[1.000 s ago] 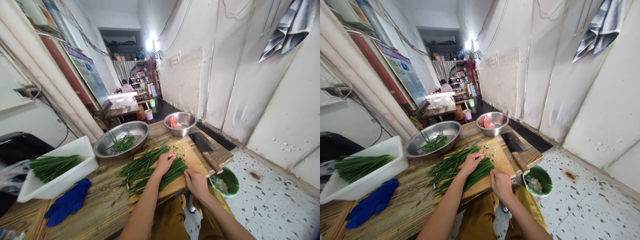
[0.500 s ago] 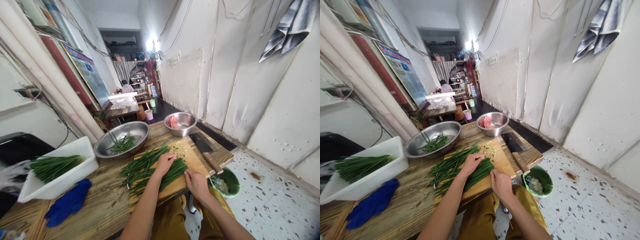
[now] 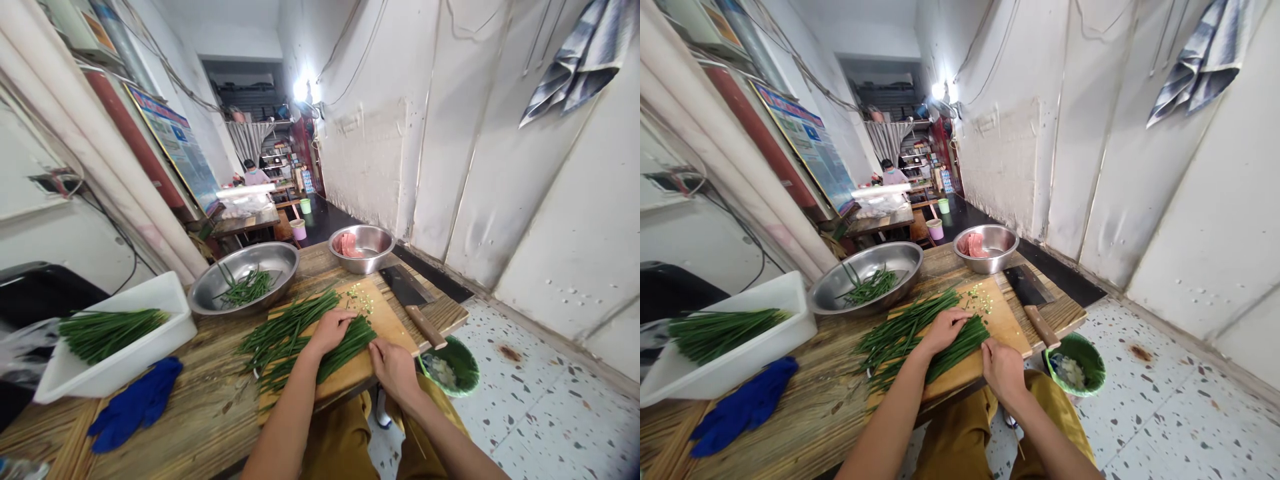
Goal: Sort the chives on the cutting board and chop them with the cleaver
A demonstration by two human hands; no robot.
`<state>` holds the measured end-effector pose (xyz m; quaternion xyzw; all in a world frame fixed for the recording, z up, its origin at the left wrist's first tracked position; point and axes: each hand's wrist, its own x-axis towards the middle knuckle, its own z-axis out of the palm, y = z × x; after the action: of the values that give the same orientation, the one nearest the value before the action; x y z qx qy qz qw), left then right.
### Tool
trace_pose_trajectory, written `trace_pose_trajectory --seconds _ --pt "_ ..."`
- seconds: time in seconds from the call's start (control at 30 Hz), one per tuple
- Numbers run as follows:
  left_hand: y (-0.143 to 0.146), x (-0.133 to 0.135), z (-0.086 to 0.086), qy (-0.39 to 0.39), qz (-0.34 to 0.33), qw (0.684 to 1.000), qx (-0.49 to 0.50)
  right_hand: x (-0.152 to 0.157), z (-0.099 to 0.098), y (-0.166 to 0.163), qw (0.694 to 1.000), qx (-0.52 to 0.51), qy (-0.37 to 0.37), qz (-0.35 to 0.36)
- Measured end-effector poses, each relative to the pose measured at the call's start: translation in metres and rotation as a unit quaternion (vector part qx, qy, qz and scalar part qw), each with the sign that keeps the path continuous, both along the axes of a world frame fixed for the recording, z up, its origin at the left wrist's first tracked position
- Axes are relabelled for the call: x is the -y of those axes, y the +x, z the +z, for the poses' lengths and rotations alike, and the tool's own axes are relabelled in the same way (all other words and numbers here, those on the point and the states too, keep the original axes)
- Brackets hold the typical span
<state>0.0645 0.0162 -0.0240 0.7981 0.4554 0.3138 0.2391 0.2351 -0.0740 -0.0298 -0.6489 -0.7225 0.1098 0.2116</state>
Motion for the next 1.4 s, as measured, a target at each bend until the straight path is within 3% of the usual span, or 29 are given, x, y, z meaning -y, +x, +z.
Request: trace_pose_trajectory --seconds 0.17,0.27,0.37,0.47,0.77,1.13,1.4 --pt "-0.003 -0.002 0.000 -0.021 0.009 1.000 -0.005 0.001 -0.002 0.001 1.000 -0.005 0.009 0.004" --pt "-0.005 -0.002 0.002 -0.005 0.127 0.991 -0.043 0.000 -0.002 0.001 1.000 -0.004 0.004 0.004" --pt "-0.007 -0.001 0.005 0.027 0.271 0.955 -0.119 -0.001 0.000 0.001 1.000 0.001 -0.005 0.002" --pt "-0.009 0.001 0.007 0.042 0.329 0.925 -0.187 -0.001 0.002 0.000 1.000 0.003 -0.010 0.004" --pt "-0.010 0.003 0.005 0.043 0.335 0.911 -0.236 -0.001 0.001 0.001 1.000 -0.002 -0.008 0.006" --pt "-0.002 0.008 0.013 -0.011 0.304 0.943 -0.131 -0.001 0.001 0.000 1.000 0.003 -0.006 0.007" --pt "0.000 0.006 0.012 0.022 0.268 0.959 -0.091 -0.001 0.000 0.000 1.000 0.000 0.001 0.010"
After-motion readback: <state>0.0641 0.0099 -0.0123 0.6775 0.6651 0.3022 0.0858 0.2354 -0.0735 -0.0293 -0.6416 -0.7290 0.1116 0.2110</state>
